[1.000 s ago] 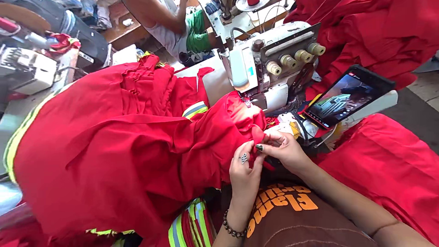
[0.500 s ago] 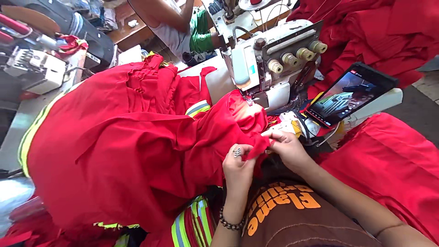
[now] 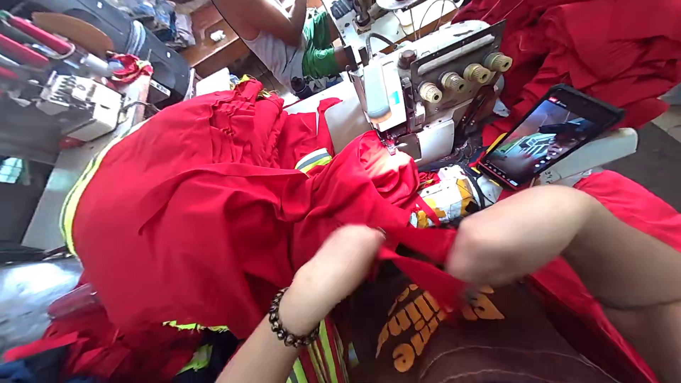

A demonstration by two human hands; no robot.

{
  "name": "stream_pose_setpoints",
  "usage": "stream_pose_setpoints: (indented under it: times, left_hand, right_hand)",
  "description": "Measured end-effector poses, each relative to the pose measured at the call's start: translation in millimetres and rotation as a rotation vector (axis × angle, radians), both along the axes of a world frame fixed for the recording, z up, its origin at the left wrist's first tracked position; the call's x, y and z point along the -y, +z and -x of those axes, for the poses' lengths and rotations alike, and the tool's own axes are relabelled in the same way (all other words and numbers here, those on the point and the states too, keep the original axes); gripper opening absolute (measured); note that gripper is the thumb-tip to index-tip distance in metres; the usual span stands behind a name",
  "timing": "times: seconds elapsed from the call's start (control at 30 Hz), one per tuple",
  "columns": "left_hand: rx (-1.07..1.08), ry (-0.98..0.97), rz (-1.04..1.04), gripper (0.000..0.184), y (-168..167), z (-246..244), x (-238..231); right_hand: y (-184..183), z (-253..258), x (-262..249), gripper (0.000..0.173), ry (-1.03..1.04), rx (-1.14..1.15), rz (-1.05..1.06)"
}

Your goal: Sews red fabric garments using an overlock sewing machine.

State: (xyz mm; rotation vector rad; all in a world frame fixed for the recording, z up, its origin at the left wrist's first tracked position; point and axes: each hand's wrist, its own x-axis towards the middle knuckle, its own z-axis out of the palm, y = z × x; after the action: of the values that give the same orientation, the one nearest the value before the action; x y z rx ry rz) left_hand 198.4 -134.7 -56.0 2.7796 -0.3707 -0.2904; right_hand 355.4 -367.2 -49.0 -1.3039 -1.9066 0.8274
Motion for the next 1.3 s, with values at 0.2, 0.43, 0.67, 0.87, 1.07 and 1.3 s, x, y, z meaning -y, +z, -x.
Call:
stream_pose_setpoints:
  times: [0.2, 0.43, 0.67, 0.87, 1.07, 1.3]
  left_hand:
    - [0.621, 0.325, -0.117, 0.008, -32, 5, -14]
    - [0.725, 0.211, -0.052, 0.022, -55, 18, -16]
    - [0.818, 0.194, -0.074, 0.027, -59, 17, -20]
    - [0.802, 0.135, -0.096, 0.021, -60, 17, -23]
    - [0.856, 0.104, -0.23, 0.017, -61, 16, -26]
    - [0.437, 0.25, 0.653, 0.032, -64, 0, -22]
  right_hand:
    - [-64, 2, -15, 0.011, -0.761, 0.323, -0.109]
    - [-91, 17, -13, 0.014, -0.883, 0.162, -0.117]
    - [-93, 24, -15, 0.025, -0.893, 0.057, -0.006]
    - [-98, 26, -16, 0.031, -0.82, 0.057, 0.123]
    - [-103, 25, -17, 0.021, -0.681, 0.103, 0.125]
    - [-120, 10, 3, 0.021, -0.505, -0.473, 0.038]
